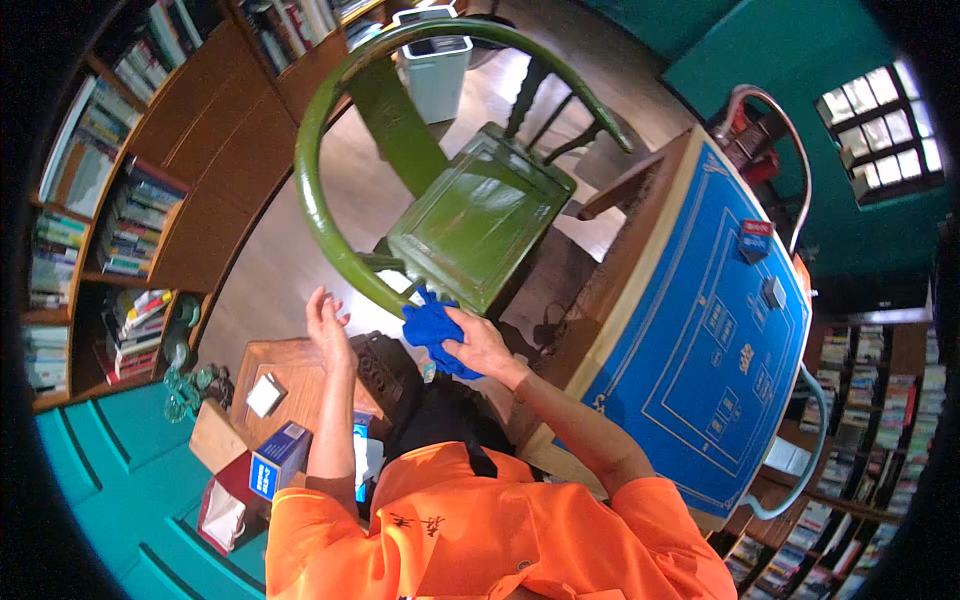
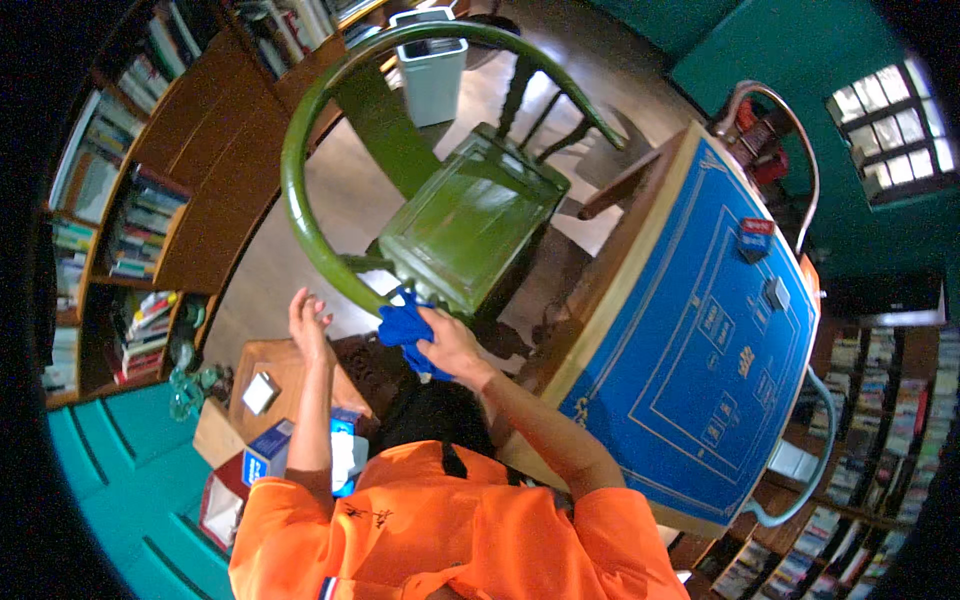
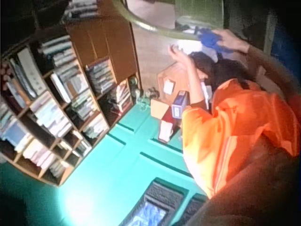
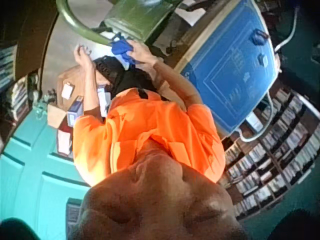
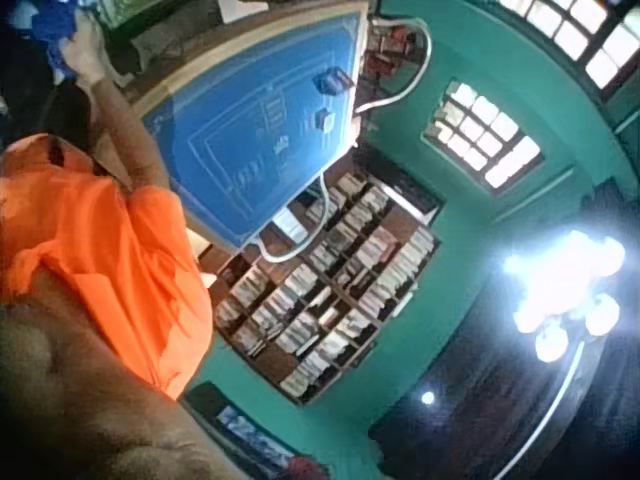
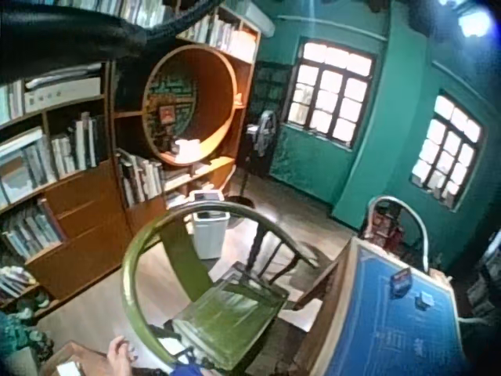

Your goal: The person wipes the surfaces of several chairs and tables using a blue cloth. They clean a light blue chair, a small round table, a dark wooden chair, a green chair, and a wooden table with a blue game mat. The person also moves a tissue box and a glass on the table to clean underneath them.

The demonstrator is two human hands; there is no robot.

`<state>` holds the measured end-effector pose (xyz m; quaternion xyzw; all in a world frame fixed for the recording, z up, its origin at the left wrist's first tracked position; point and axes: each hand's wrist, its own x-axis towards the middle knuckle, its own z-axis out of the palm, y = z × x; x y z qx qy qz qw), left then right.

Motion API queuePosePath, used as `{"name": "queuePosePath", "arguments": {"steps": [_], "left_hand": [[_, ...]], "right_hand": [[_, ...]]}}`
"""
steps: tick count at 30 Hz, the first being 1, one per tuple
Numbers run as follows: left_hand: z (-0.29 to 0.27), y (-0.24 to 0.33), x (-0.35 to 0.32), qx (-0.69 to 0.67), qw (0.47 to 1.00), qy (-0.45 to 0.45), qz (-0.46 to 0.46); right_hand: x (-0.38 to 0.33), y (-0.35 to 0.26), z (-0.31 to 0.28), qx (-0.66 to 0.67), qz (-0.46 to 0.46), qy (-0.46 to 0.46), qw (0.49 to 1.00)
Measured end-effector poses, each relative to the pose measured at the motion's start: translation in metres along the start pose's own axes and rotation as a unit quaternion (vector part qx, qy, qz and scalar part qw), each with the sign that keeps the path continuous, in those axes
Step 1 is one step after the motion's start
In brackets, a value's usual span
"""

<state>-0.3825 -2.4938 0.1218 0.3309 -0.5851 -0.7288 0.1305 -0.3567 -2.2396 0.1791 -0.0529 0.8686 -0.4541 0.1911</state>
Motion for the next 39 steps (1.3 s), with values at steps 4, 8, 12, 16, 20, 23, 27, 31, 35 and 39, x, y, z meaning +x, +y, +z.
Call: {"name": "queuePosePath", "arguments": {"steps": [4, 8, 12, 16, 20, 23, 27, 31, 35, 39], "left_hand": [[-0.018, -0.020, -0.012, 0.045, 0.999, -0.010, -0.009], [-0.030, -0.027, -0.017, 0.088, 0.996, -0.014, -0.006], [0.001, -0.008, -0.025, 0.128, 0.991, -0.031, 0.022], [0.013, -0.012, 0.039, 0.279, 0.939, -0.007, 0.202], [0.055, 0.036, 0.078, 0.402, 0.823, 0.038, 0.400], [0.070, 0.060, 0.129, 0.467, 0.771, 0.054, 0.429], [0.104, 0.086, 0.196, 0.513, 0.743, 0.019, 0.430], [0.125, 0.110, 0.255, 0.509, 0.761, -0.041, 0.400], [0.153, 0.131, 0.281, 0.497, 0.802, -0.139, 0.301], [0.177, 0.143, 0.276, 0.523, 0.812, -0.143, 0.217]], "right_hand": [[-0.055, 0.022, -0.059, -0.056, -0.047, 0.072, 0.995], [-0.116, 0.019, -0.110, -0.226, -0.047, 0.128, 0.965], [-0.158, 0.060, -0.113, -0.400, 0.016, 0.209, 0.892], [-0.164, 0.073, -0.106, -0.402, 0.035, 0.206, 0.892], [-0.157, 0.075, -0.117, -0.365, 0.053, 0.231, 0.900], [-0.143, 0.079, -0.122, -0.367, 0.074, 0.245, 0.895], [-0.128, 0.078, -0.123, -0.369, 0.126, 0.249, 0.887], [-0.124, 0.078, -0.118, -0.364, 0.132, 0.262, 0.884], [-0.117, 0.071, -0.120, -0.373, 0.160, 0.249, 0.879], [-0.115, 0.078, -0.117, -0.396, 0.197, 0.200, 0.874]]}}
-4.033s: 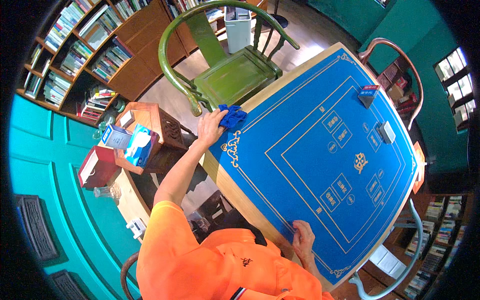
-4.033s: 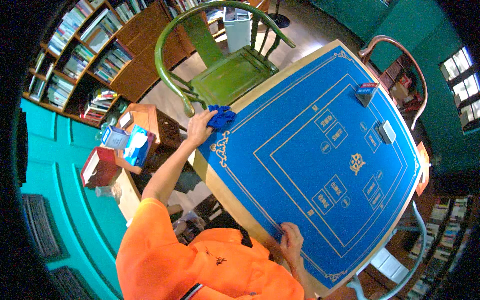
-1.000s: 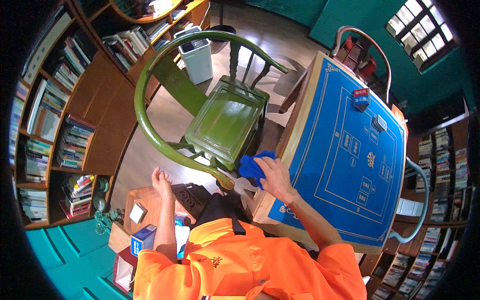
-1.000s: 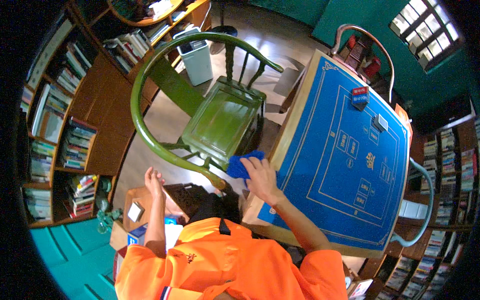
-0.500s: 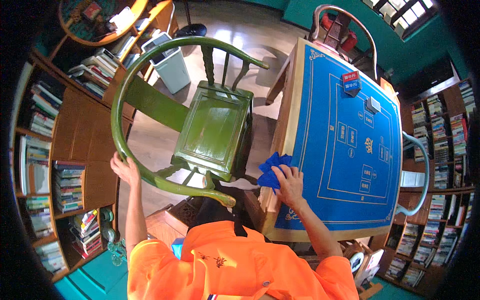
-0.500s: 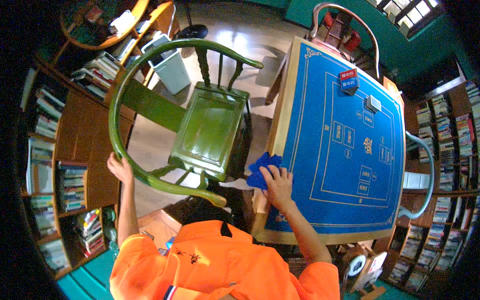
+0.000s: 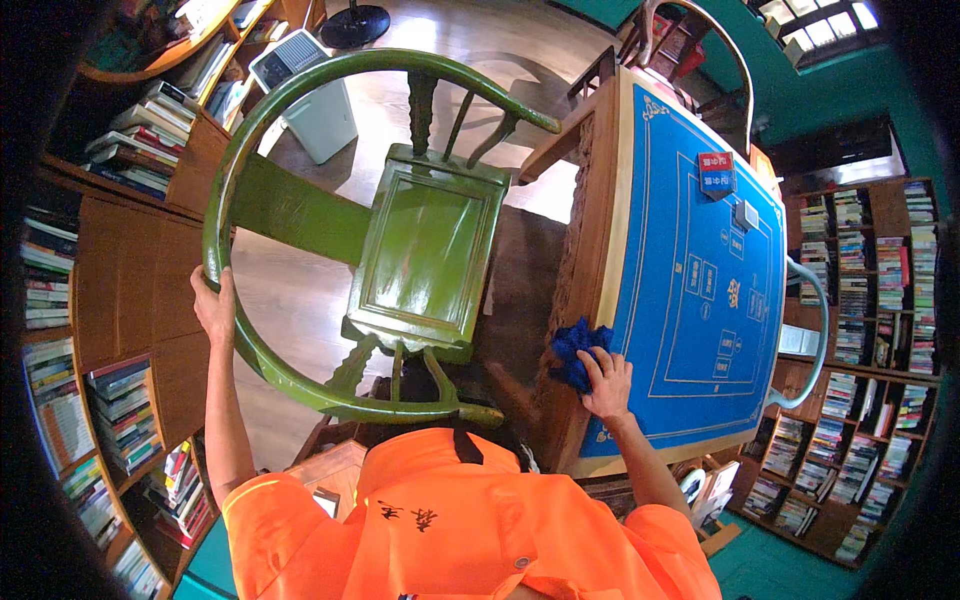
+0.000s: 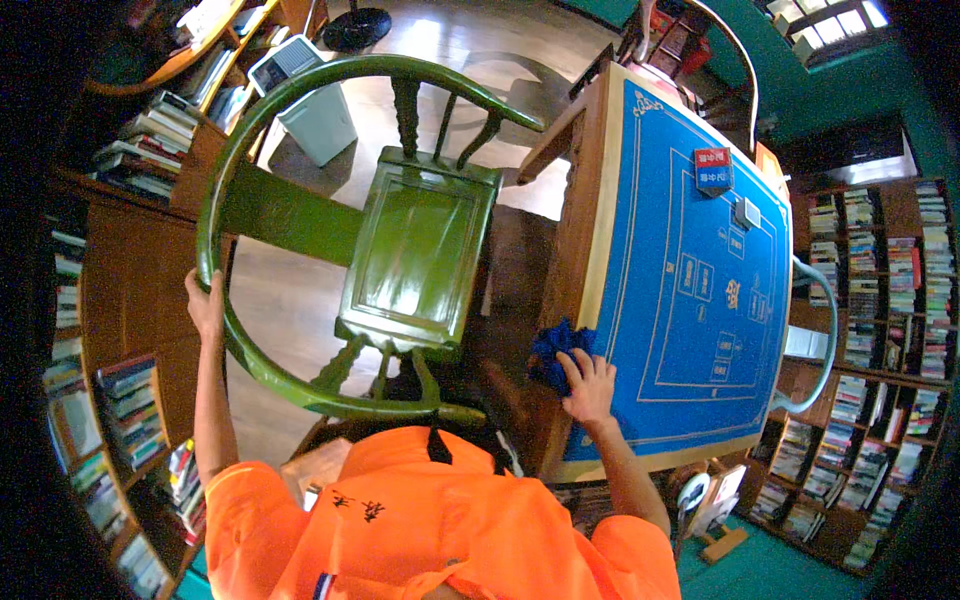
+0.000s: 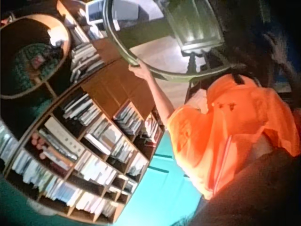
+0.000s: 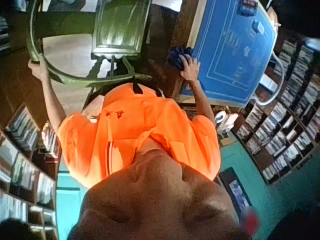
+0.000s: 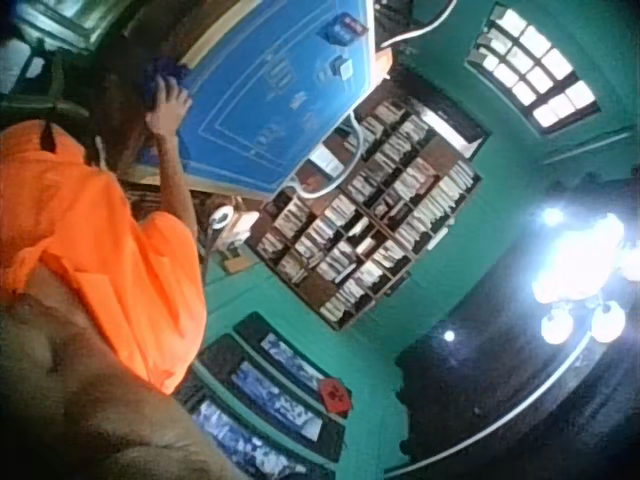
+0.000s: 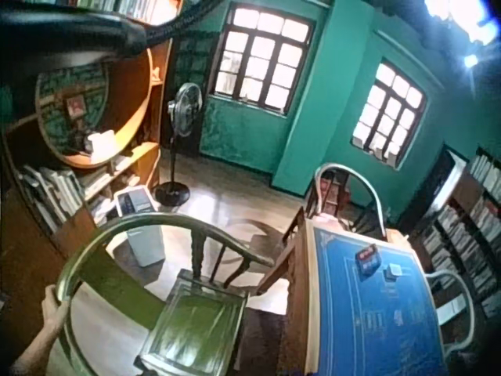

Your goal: The person wipes the surfaces of several chairs and tables using a blue cloth. They clean a light blue chair, a small round table, a dark wooden chair, a green chair, and a wooden table with a blue game mat. The person also moves a tissue box and a glass on the table to clean underneath them.

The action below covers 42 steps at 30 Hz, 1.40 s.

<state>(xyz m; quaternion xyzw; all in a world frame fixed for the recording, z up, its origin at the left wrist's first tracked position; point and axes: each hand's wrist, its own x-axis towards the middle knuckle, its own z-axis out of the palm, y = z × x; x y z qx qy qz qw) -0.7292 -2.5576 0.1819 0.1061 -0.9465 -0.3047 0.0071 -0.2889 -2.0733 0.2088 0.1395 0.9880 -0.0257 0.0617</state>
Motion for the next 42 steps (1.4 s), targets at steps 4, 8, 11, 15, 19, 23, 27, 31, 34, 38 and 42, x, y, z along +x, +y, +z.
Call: {"name": "queuePosePath", "arguments": {"steps": [4, 8, 11, 15, 19, 23, 27, 31, 34, 38, 42], "left_hand": [[0.010, -0.006, -0.003, 0.013, 0.999, 0.038, -0.023], [0.008, 0.007, -0.010, 0.039, 0.998, 0.045, -0.031], [0.016, -0.017, -0.002, 0.072, 0.995, 0.072, 0.000], [0.020, -0.013, 0.001, 0.084, 0.991, 0.091, 0.048], [0.015, -0.002, -0.001, 0.091, 0.993, 0.070, 0.010], [0.012, -0.008, -0.004, 0.079, 0.994, 0.073, 0.007], [0.011, -0.015, -0.005, 0.042, 0.997, 0.060, 0.031], [0.013, -0.003, -0.004, 0.006, 0.999, 0.027, 0.036], [0.007, -0.011, -0.012, -0.036, 0.998, 0.035, 0.037], [0.005, -0.007, -0.016, -0.051, 0.999, 0.019, -0.001], [0.006, -0.001, -0.010, -0.085, 0.996, 0.008, 0.003]], "right_hand": [[0.004, 0.004, 0.002, -0.025, -0.015, -0.029, 0.999], [0.042, 0.001, -0.018, -0.057, -0.061, -0.066, 0.994], [0.105, 0.022, -0.009, -0.104, -0.120, -0.094, 0.983], [0.217, 0.045, 0.008, -0.248, -0.124, -0.204, 0.939], [0.339, 0.088, 0.013, -0.407, -0.110, -0.204, 0.884], [0.440, 0.116, -0.022, -0.349, -0.067, 0.043, 0.934], [0.463, 0.128, -0.005, -0.359, -0.020, 0.031, 0.933], [0.358, 0.144, 0.110, -0.556, -0.103, -0.079, 0.821], [0.208, 0.062, 0.128, -0.464, -0.237, -0.197, 0.830], [0.076, -0.042, 0.078, -0.230, -0.321, -0.522, 0.756], [0.138, -0.028, 0.115, -0.008, -0.183, -0.641, 0.745]]}}
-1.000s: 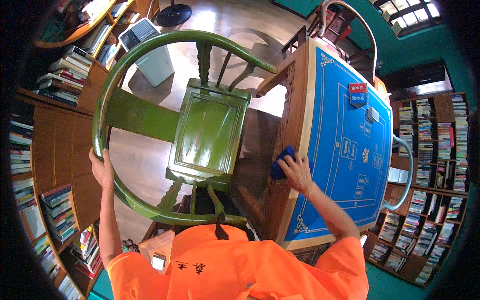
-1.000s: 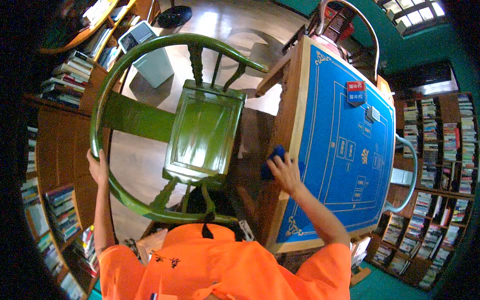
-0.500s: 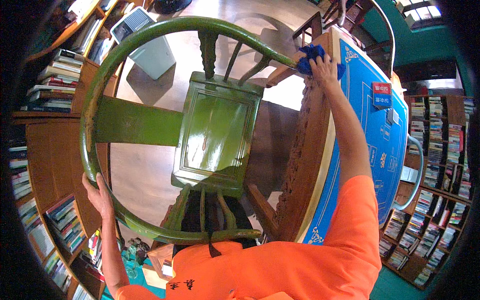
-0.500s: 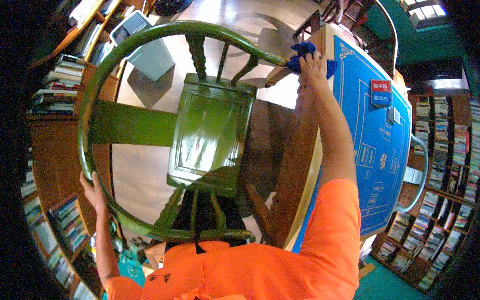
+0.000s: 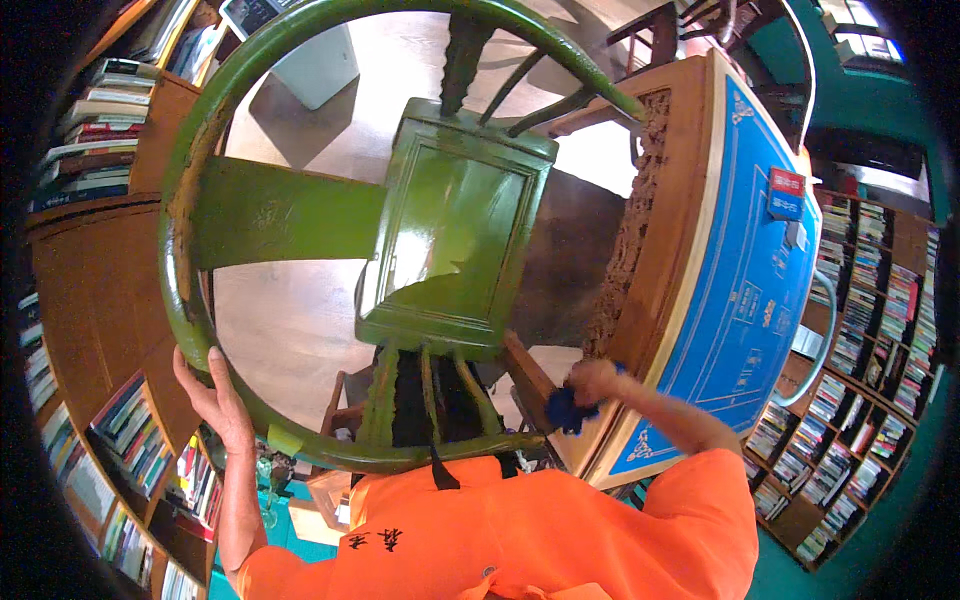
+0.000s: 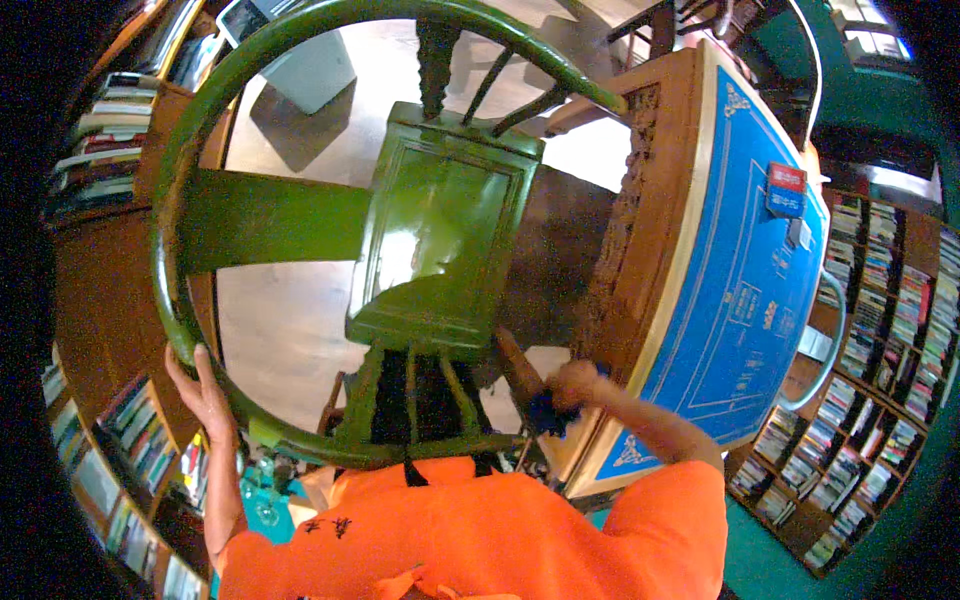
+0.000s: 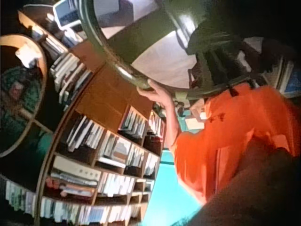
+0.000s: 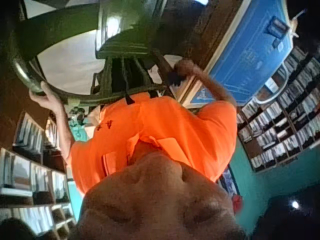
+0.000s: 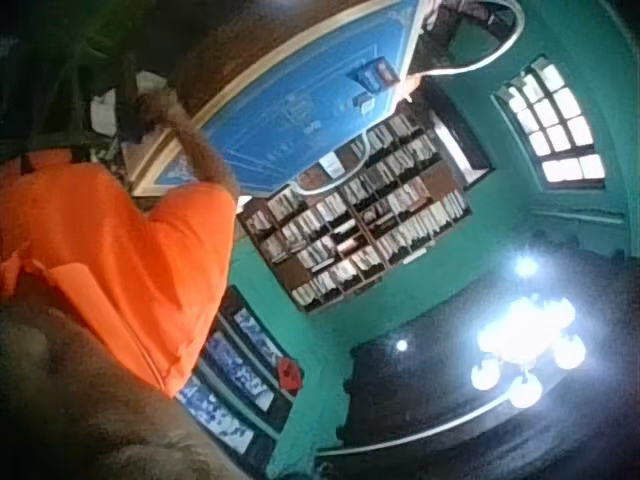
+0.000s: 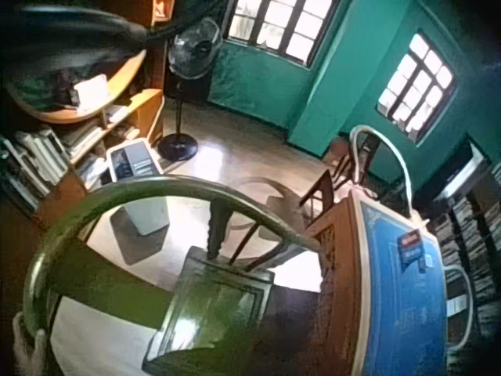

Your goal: The person wipes the surfaces of several chairs and tables using a blue cloth. They clean a light blue chair, a small round table, a dark wooden chair, a green chair, and a wooden table with a blue game mat. The person also moves a tissue box and a glass on the table to clean underneath them.

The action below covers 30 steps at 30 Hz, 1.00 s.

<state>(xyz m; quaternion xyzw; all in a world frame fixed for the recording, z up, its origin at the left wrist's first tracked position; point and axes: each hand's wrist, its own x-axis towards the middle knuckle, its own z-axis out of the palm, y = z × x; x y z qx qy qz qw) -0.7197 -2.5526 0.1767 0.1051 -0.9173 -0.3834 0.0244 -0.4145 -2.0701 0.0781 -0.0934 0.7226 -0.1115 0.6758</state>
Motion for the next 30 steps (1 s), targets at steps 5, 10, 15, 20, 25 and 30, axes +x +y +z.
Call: {"name": "queuePosePath", "arguments": {"steps": [5, 10, 15, 20, 25, 30], "left_hand": [[0.000, 0.006, 0.000, -0.001, 1.000, -0.005, 0.002], [-0.001, 0.009, -0.003, 0.005, 1.000, 0.007, -0.030], [-0.004, 0.013, -0.005, 0.000, 0.997, -0.015, -0.079], [-0.005, 0.011, -0.008, 0.013, 0.996, -0.004, -0.083], [0.001, 0.007, -0.010, 0.039, 0.998, 0.025, -0.050], [0.003, 0.013, -0.012, 0.006, 0.996, 0.031, -0.079]], "right_hand": [[0.036, 0.076, -0.183, 0.112, 0.110, 0.382, 0.911], [0.098, 0.088, -0.283, 0.120, 0.048, 0.545, 0.829], [0.164, 0.058, -0.315, 0.139, 0.069, 0.624, 0.766], [0.262, -0.047, -0.215, -0.018, 0.016, 0.623, 0.782], [0.248, -0.060, -0.197, -0.121, -0.355, 0.514, 0.771], [0.237, 0.008, -0.346, -0.064, -0.068, 0.690, 0.717]]}}
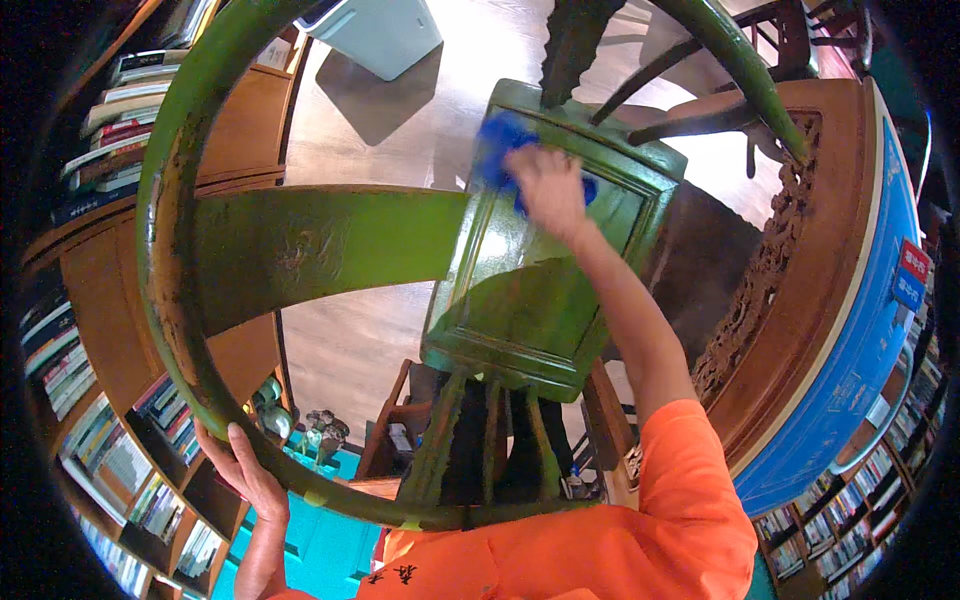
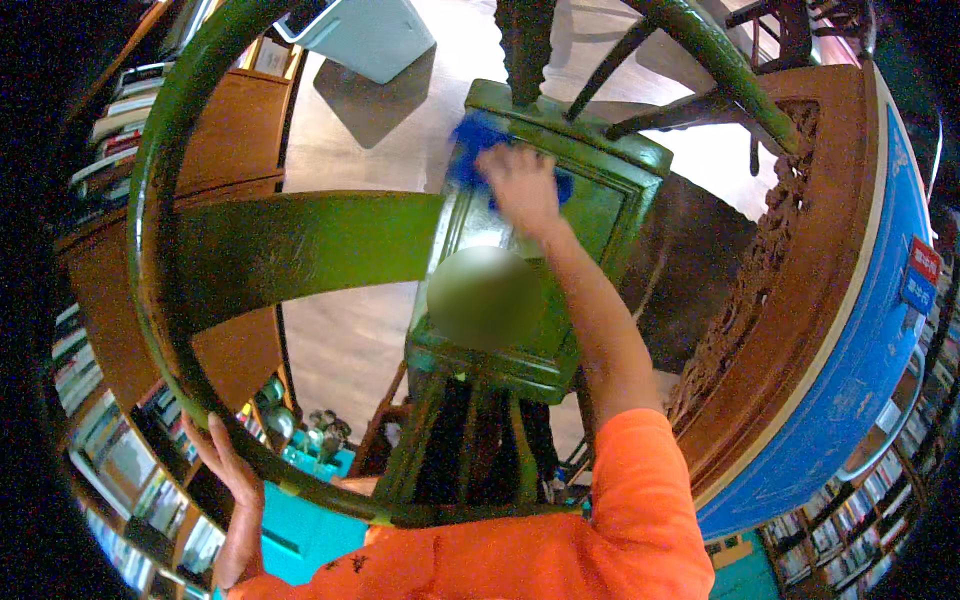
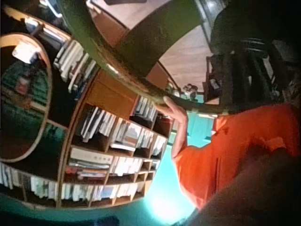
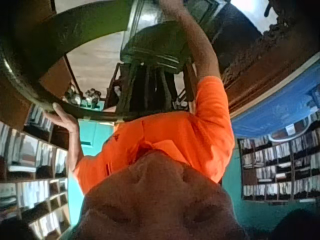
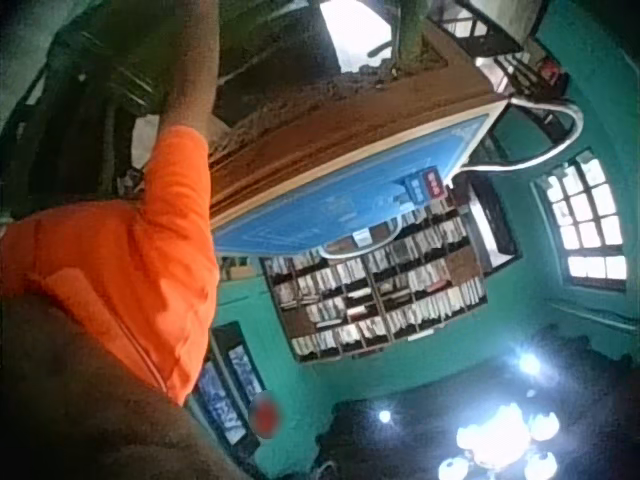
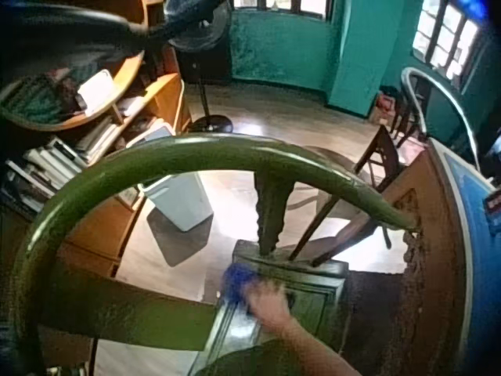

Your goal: The person wipes the surfaces of several chairs and tables using a blue cloth. They clean a light blue chair, a small round table, a dark wooden chair, a green chair, and a wooden table with a blue game mat. The person also moves a tissue box and a glass on the table to clean underneath them.

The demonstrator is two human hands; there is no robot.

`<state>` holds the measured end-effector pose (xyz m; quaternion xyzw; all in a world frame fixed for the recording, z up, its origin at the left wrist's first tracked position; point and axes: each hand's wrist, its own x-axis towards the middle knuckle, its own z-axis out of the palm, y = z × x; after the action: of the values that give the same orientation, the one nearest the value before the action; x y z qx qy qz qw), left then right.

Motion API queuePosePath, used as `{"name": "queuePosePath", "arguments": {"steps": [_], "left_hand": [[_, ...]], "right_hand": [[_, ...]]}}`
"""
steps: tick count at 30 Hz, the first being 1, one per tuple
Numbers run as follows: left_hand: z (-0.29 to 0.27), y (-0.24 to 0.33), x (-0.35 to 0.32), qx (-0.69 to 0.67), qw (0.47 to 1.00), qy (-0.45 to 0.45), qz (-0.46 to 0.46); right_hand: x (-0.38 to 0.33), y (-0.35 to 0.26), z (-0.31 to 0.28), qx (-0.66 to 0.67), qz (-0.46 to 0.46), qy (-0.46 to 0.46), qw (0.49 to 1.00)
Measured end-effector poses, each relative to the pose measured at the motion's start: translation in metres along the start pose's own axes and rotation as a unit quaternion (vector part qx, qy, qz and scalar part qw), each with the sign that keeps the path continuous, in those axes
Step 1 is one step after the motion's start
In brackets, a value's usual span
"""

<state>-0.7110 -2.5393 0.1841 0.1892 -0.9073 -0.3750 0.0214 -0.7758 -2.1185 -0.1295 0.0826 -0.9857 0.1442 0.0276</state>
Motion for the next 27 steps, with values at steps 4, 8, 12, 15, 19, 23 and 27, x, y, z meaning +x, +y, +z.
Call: {"name": "queuePosePath", "arguments": {"steps": [4, 8, 12, 15, 19, 23, 27], "left_hand": [[-0.001, 0.000, 0.001, -0.026, 0.999, 0.006, -0.019], [-0.002, 0.003, 0.002, 0.020, 0.999, -0.015, 0.022], [0.001, -0.001, 0.008, 0.000, 1.000, -0.015, 0.021], [-0.003, 0.000, 0.002, -0.018, 1.000, -0.020, 0.008], [-0.003, 0.004, 0.000, -0.001, 1.000, -0.015, 0.010], [0.003, 0.005, 0.005, -0.004, 0.999, -0.020, 0.026], [0.000, 0.006, 0.002, 0.000, 0.999, -0.027, 0.028]], "right_hand": [[0.019, -0.045, 0.029, -0.017, 0.168, -0.015, 0.986], [-0.104, -0.159, 0.050, 0.108, -0.071, -0.044, 0.991], [-0.119, -0.152, 0.040, 0.195, -0.260, -0.164, 0.931], [-0.064, -0.116, 0.018, 0.110, -0.119, -0.143, 0.976], [-0.001, -0.116, 0.037, 0.232, 0.310, 0.150, 0.910], [0.019, -0.215, 0.047, 0.302, 0.371, 0.168, 0.862], [0.081, -0.319, -0.051, 0.441, 0.220, 0.251, 0.833]]}}
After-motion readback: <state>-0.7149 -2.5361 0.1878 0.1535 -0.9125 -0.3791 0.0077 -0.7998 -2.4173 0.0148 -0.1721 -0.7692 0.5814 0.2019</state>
